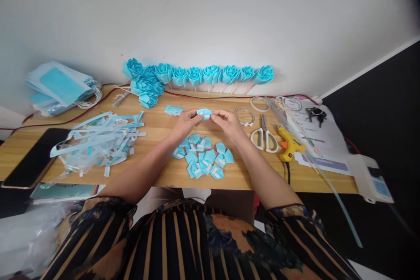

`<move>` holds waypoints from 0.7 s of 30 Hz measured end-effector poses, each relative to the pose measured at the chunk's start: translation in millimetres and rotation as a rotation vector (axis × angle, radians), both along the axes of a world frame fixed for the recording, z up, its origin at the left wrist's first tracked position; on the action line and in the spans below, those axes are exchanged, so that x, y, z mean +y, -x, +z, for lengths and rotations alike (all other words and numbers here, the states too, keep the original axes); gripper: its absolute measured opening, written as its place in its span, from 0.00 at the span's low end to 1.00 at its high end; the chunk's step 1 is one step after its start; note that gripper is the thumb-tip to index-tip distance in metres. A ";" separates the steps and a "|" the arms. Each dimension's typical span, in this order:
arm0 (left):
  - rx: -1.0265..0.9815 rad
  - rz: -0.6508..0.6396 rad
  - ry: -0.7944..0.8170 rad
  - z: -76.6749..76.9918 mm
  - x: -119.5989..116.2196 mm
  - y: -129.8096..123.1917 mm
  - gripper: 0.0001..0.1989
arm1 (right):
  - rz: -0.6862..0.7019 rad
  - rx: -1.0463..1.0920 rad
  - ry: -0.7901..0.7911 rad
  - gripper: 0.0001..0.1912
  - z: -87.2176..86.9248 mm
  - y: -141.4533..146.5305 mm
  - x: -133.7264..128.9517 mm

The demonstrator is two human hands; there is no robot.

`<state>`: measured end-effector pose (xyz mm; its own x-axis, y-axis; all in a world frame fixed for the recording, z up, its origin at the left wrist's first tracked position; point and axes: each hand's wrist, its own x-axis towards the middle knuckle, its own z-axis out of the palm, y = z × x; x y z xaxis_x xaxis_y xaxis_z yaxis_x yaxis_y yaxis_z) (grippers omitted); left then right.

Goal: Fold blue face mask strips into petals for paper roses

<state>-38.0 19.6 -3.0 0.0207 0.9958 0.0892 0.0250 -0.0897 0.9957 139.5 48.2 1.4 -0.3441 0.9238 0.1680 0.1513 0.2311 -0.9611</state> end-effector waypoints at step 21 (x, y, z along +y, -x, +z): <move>0.377 0.220 -0.397 4.5 -12.5 -9.5 0.07 | -0.137 0.005 -0.107 0.11 -2.9 5.9 -1.9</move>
<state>-28.5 7.0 1.5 -0.0802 0.8723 0.4823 0.4311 -0.4059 0.8059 133.6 46.3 -1.4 -0.2149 0.9387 0.2696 0.1837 0.3099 -0.9328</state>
